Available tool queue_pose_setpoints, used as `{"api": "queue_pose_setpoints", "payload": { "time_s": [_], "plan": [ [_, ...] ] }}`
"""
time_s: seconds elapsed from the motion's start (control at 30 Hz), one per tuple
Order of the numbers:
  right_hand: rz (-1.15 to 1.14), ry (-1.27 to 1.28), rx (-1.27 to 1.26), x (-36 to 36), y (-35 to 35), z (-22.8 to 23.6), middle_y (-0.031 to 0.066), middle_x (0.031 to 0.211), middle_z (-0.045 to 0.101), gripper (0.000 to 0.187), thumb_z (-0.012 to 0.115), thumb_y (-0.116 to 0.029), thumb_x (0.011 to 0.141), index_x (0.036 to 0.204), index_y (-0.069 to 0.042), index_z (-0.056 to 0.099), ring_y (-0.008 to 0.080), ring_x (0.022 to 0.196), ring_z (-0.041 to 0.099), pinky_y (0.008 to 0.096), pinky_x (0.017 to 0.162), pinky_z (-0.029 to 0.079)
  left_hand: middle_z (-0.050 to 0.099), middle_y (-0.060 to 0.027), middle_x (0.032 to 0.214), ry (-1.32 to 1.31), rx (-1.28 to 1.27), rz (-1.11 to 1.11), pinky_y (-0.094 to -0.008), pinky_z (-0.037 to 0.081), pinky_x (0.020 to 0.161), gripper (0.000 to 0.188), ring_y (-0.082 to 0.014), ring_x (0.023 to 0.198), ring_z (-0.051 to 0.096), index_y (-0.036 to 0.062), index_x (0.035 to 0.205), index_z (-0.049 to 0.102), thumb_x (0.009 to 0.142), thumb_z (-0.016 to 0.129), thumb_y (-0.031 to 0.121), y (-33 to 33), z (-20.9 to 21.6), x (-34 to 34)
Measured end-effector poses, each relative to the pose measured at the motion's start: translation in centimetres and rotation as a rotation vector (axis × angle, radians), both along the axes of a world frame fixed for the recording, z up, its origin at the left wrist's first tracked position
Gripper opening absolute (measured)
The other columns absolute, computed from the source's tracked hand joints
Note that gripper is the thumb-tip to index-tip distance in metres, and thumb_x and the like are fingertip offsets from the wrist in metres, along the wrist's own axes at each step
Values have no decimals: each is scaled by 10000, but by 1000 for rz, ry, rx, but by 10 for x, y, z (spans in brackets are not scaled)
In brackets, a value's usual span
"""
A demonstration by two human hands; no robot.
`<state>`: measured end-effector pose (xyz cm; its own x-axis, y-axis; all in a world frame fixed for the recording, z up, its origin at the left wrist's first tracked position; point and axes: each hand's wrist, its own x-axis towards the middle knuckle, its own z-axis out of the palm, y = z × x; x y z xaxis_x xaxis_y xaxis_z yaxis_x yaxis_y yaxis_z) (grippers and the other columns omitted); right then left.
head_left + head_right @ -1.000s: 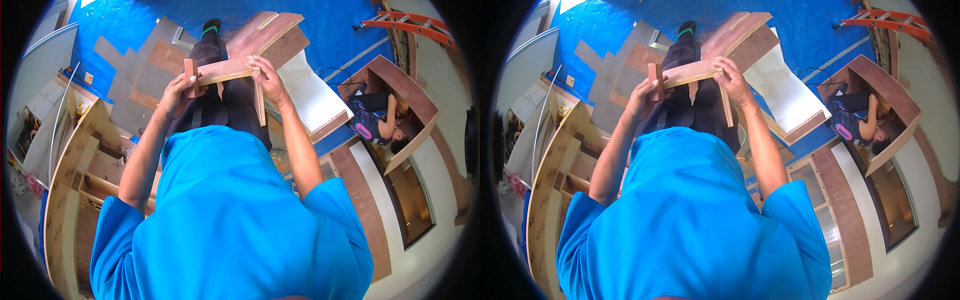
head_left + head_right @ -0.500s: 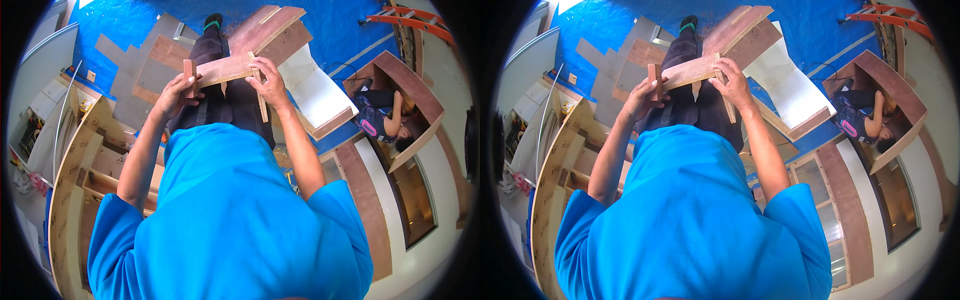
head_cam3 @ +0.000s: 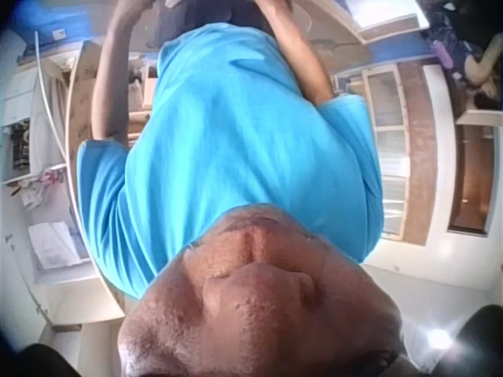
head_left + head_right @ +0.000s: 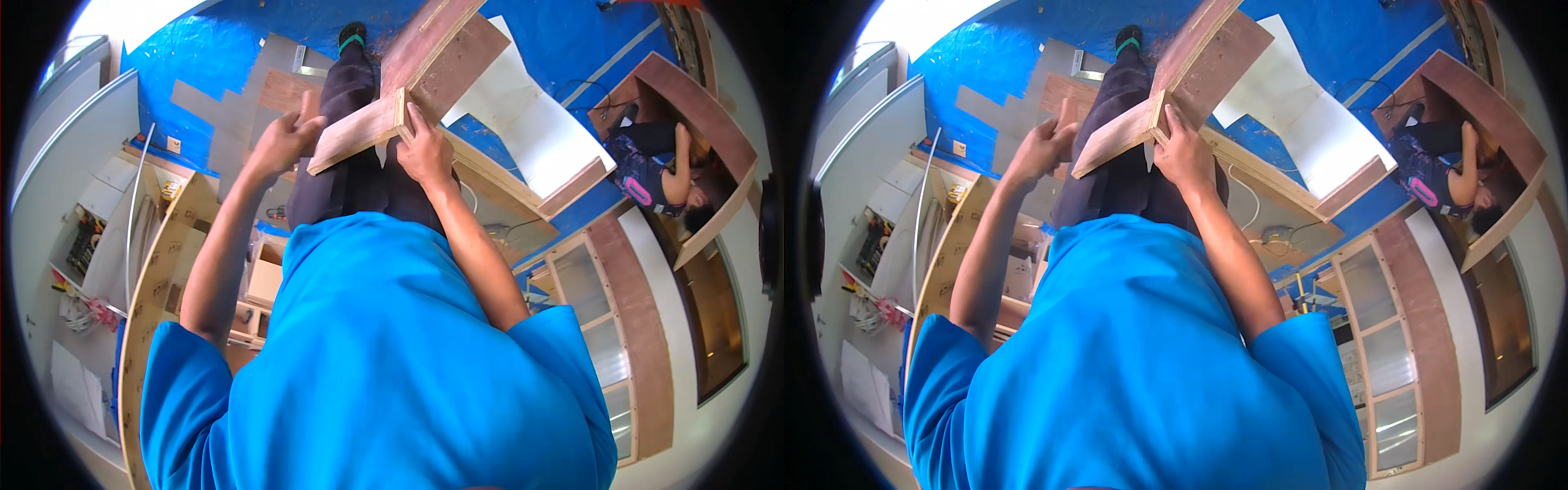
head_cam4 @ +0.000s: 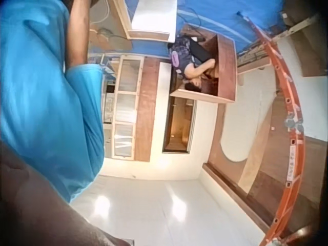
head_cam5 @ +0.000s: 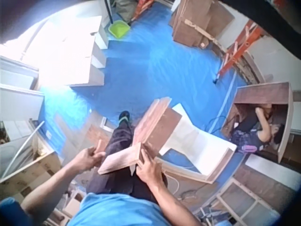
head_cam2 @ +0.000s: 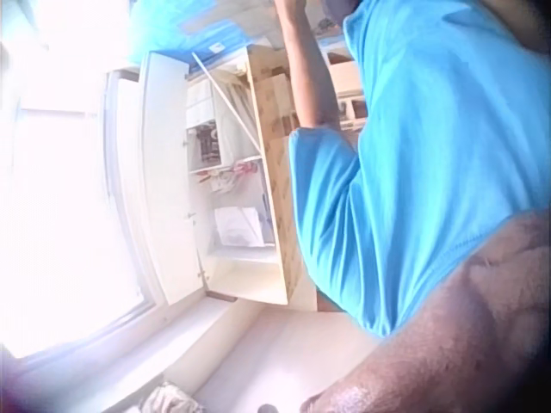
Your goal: The person assembles wooden cabinet components by drilling a pilot hole, aligning several plywood pieces, and applying glue to join them at a corner.
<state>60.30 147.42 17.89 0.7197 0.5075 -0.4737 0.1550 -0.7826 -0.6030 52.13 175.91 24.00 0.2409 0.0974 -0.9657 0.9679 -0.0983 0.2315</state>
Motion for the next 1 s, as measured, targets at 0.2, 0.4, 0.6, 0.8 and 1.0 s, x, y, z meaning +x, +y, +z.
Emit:
{"api": "queue_pose_setpoints", "payload": {
  "time_s": [0.2,0.4,0.6,0.8,1.0],
  "plan": [
    [14,41,-17,2,2,-3,235,1455,625,708,752,-72,782,1457,24,563,397,1302,637,475,1042,559,756,-199,1158,-320,93,-356,-351,582,849,622,-202,995,736,110,1556,544,1038,651,436,-70,-18,55],
    [24,7,11,-4,-4,-23,250,1476,603,787,796,-44,728,1467,37,539,389,1277,656,456,1032,574,761,-215,1013,-174,-38,-350,-372,578,773,610,-260,863,759,107,1472,638,966,662,447,-69,26,92],
    [113,157,-1,3,10,-1,256,1466,609,789,767,-22,718,1467,44,529,409,1216,683,471,974,597,737,-179,1017,-159,40,-314,-352,561,791,696,-196,840,690,54,1544,548,945,663,389,-78,22,90],
    [111,75,30,-2,14,-1,268,1460,613,729,725,-30,743,1445,53,546,417,1267,658,456,991,598,736,-170,1087,-114,-101,-21,-340,546,884,723,-192,959,685,49,1581,502,933,654,332,-76,3,78],
    [53,76,25,-5,12,-11,246,1427,645,726,718,-45,740,1446,42,569,418,1261,662,456,974,607,735,-152,1021,-49,-27,-250,-329,545,854,631,-161,898,676,54,1530,574,952,618,304,-70,19,90]
  ]
}}
